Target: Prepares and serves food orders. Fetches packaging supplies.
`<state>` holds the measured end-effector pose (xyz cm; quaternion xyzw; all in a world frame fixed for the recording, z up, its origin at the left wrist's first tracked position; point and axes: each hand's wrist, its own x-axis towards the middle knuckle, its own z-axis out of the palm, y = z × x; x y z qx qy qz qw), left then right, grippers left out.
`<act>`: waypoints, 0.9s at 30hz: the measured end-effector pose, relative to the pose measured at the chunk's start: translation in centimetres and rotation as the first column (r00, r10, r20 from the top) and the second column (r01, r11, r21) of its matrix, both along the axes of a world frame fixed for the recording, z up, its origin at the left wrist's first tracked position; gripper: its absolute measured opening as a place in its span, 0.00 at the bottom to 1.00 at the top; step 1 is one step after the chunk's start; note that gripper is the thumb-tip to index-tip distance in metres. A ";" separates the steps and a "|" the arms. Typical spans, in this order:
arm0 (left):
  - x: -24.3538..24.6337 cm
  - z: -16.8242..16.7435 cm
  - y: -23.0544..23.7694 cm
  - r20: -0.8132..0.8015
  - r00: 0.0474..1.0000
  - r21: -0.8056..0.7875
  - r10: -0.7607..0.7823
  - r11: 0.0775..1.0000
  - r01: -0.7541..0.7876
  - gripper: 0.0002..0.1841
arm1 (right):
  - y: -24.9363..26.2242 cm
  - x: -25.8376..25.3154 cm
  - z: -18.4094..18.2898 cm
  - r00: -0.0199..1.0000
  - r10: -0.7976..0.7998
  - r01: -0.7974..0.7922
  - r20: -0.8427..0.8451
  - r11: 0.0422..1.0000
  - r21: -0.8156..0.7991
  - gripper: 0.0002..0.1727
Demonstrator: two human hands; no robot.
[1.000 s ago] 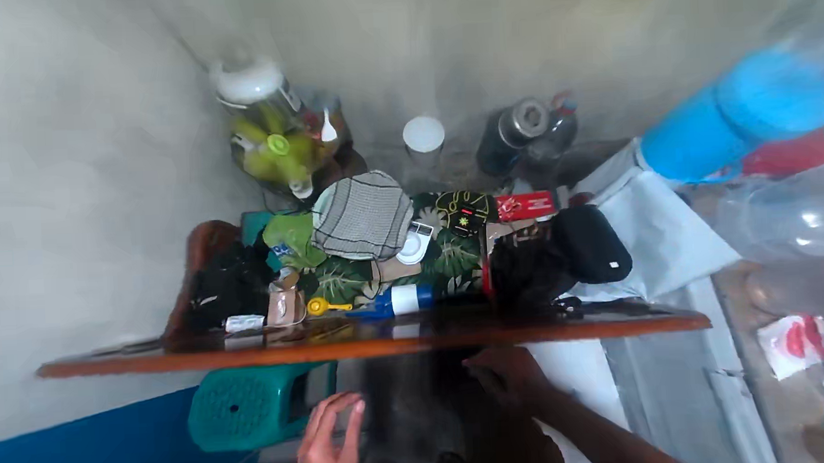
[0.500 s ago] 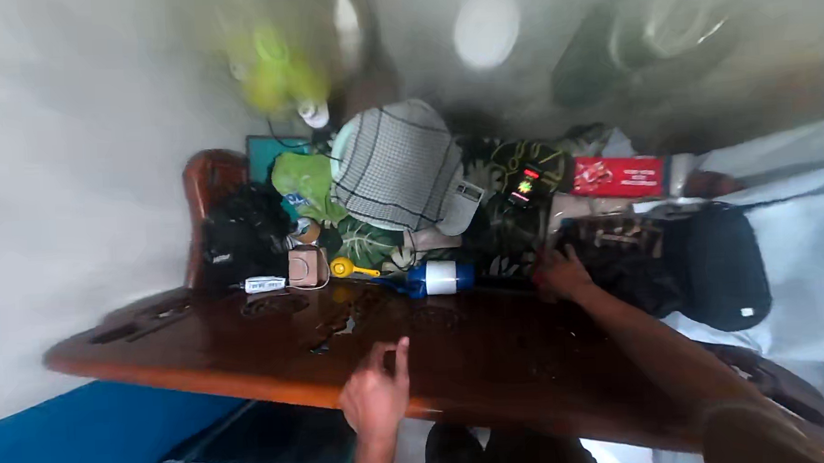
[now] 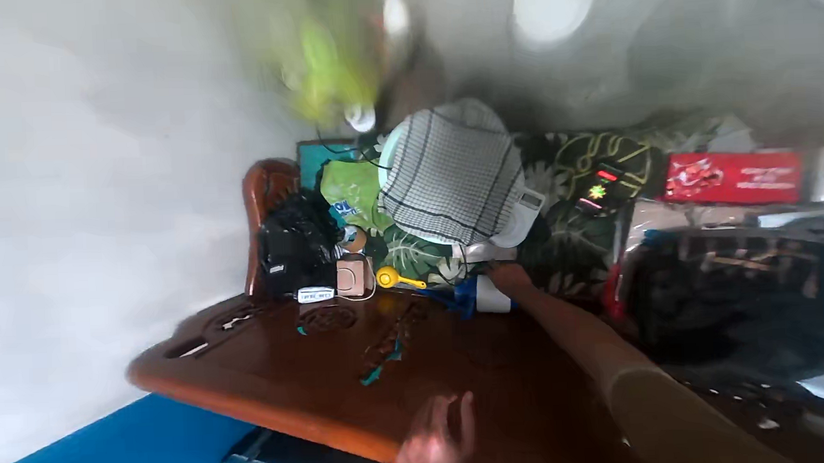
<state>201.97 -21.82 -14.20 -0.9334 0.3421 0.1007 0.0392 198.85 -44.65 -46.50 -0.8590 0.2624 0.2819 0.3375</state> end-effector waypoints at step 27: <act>0.2 -0.7 1.2 -0.028 0.999 -0.208 -0.037 0.978 0.030 0.18 | -1.0 4.4 -4.5 0.965 -0.241 0.258 0.105 0.945 -0.202 0.10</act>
